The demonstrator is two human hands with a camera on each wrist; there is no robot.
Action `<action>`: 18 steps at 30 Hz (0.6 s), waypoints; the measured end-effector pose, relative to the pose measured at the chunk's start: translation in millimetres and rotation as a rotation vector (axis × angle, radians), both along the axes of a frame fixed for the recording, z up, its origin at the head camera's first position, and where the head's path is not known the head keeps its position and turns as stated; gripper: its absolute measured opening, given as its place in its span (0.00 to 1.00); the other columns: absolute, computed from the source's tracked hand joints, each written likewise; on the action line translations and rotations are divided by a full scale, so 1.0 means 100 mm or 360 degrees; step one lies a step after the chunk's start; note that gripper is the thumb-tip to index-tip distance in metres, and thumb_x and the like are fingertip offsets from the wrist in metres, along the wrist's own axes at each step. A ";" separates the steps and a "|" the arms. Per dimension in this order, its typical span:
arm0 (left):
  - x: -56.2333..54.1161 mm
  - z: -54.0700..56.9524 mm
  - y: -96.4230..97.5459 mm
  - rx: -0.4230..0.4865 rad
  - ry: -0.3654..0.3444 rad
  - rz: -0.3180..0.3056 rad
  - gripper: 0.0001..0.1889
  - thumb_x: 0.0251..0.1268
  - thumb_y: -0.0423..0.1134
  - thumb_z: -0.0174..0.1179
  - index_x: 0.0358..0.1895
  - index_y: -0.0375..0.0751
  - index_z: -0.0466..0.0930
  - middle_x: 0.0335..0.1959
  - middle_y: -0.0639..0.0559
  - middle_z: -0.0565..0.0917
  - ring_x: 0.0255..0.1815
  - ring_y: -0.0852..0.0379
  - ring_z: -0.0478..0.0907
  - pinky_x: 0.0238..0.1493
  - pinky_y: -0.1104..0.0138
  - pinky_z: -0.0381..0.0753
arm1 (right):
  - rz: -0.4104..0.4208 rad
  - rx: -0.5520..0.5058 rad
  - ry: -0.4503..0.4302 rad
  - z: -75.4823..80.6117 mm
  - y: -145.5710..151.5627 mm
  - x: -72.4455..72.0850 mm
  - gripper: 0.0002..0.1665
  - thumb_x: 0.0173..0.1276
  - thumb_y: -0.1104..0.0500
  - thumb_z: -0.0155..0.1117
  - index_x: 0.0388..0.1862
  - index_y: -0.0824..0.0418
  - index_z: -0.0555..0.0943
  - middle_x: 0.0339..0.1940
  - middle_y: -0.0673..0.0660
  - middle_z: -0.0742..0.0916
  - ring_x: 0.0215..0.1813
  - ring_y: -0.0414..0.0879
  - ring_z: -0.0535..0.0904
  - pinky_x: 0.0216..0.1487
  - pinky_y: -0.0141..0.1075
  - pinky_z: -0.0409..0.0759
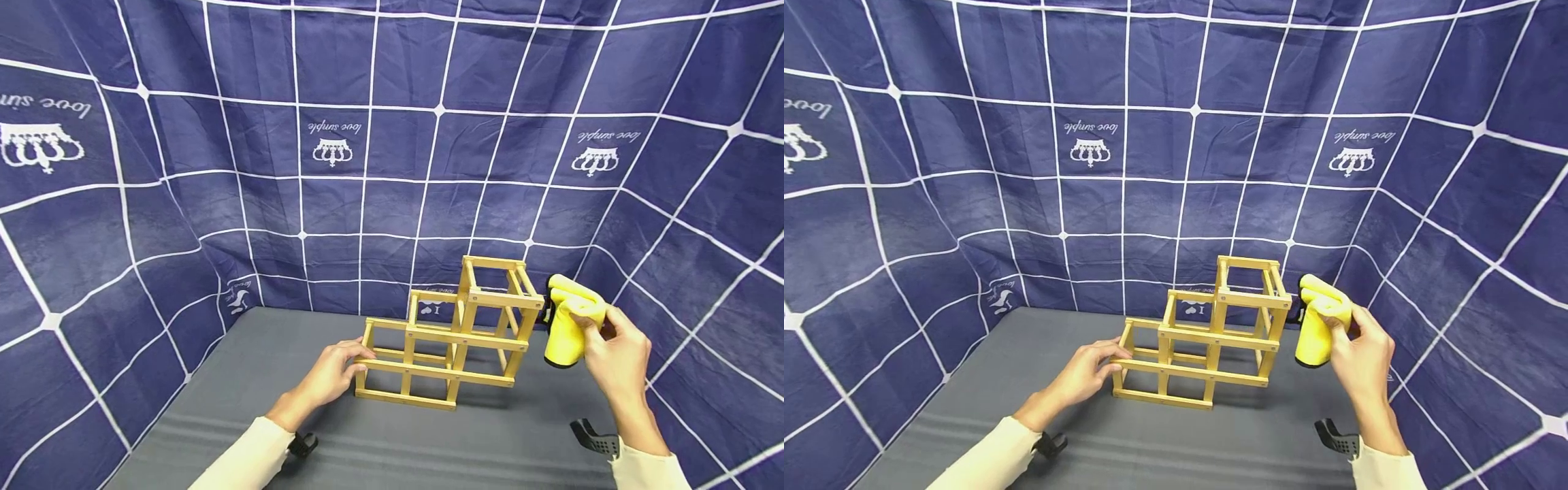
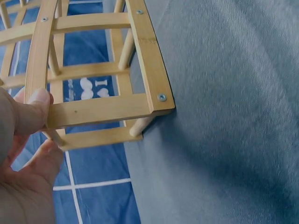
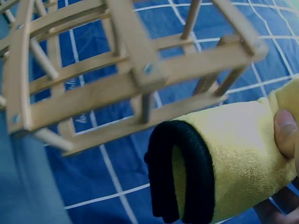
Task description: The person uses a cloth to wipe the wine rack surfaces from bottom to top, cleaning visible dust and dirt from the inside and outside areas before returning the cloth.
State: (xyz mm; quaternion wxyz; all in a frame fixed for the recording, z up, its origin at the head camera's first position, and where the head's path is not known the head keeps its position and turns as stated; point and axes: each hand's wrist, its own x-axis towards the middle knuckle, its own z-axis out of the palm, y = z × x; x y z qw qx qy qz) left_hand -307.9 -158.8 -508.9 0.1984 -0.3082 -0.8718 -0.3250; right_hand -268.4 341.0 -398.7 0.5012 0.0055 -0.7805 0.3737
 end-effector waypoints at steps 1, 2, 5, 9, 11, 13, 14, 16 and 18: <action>-0.02 0.01 -0.01 0.0004 -0.0022 0.0018 0.13 0.72 0.24 0.76 0.52 0.44 0.96 0.57 0.50 0.98 0.76 0.29 0.88 0.76 0.35 0.86 | 0.0001 -0.0035 -0.0024 -0.05 0.02 0.01 0.15 0.72 0.67 0.84 0.55 0.70 0.94 0.33 0.12 0.78 0.32 0.12 0.73 0.40 0.10 0.69; -0.03 0.01 -0.02 0.0017 -0.0050 0.0033 0.12 0.72 0.24 0.75 0.52 0.43 0.96 0.57 0.50 0.98 0.76 0.29 0.87 0.78 0.35 0.85 | 0.0005 -0.0064 -0.0050 -0.10 0.04 0.02 0.15 0.72 0.66 0.85 0.54 0.70 0.94 0.32 0.11 0.78 0.32 0.12 0.74 0.39 0.10 0.70; -0.06 0.01 -0.05 0.0053 -0.0099 0.0115 0.12 0.73 0.24 0.74 0.53 0.41 0.95 0.60 0.47 0.98 0.78 0.29 0.86 0.80 0.33 0.82 | 0.0027 -0.0119 -0.0131 -0.23 0.05 0.02 0.15 0.71 0.65 0.87 0.53 0.69 0.94 0.29 0.12 0.79 0.31 0.13 0.75 0.37 0.11 0.71; 0.01 -0.01 0.05 0.0129 0.0077 0.0321 0.12 0.74 0.25 0.76 0.54 0.42 0.95 0.66 0.43 0.94 0.74 0.32 0.87 0.74 0.36 0.87 | 0.0051 -0.0154 -0.0212 -0.39 0.02 0.02 0.16 0.70 0.65 0.88 0.53 0.69 0.94 0.31 0.15 0.81 0.32 0.12 0.77 0.37 0.11 0.73; 0.10 0.01 0.19 0.0187 0.0292 0.0431 0.14 0.72 0.27 0.78 0.55 0.44 0.95 0.66 0.43 0.93 0.68 0.36 0.89 0.66 0.41 0.91 | 0.0085 -0.0187 -0.0247 -0.46 0.00 0.02 0.16 0.70 0.66 0.87 0.54 0.70 0.94 0.32 0.16 0.82 0.33 0.11 0.78 0.37 0.11 0.75; 0.20 0.09 0.40 0.0273 0.0512 0.0472 0.16 0.69 0.28 0.81 0.56 0.45 0.94 0.64 0.44 0.92 0.64 0.40 0.89 0.60 0.45 0.92 | 0.0120 -0.0228 -0.0278 -0.53 -0.02 0.03 0.17 0.71 0.67 0.86 0.56 0.71 0.94 0.32 0.16 0.83 0.34 0.11 0.79 0.37 0.11 0.77; 0.25 0.14 0.52 0.0307 0.0607 0.0465 0.17 0.68 0.29 0.81 0.57 0.45 0.94 0.63 0.46 0.92 0.63 0.42 0.89 0.60 0.47 0.92 | 0.0139 -0.0249 -0.0292 -0.55 -0.03 0.03 0.17 0.72 0.67 0.85 0.56 0.71 0.94 0.32 0.16 0.83 0.34 0.11 0.80 0.37 0.11 0.78; 0.35 0.25 0.78 0.0334 0.0758 0.0399 0.19 0.67 0.32 0.82 0.60 0.45 0.92 0.63 0.47 0.91 0.62 0.44 0.89 0.64 0.48 0.92 | 0.0153 -0.0286 -0.0324 -0.60 -0.06 0.03 0.16 0.72 0.67 0.85 0.56 0.71 0.94 0.31 0.14 0.82 0.34 0.11 0.80 0.38 0.11 0.78; 0.42 0.37 1.04 0.0312 0.0832 0.0325 0.22 0.68 0.35 0.83 0.63 0.44 0.90 0.64 0.48 0.90 0.64 0.46 0.89 0.68 0.50 0.91 | 0.0179 -0.0317 -0.0339 -0.64 -0.09 0.03 0.16 0.73 0.67 0.84 0.56 0.72 0.93 0.31 0.16 0.83 0.35 0.11 0.80 0.39 0.11 0.79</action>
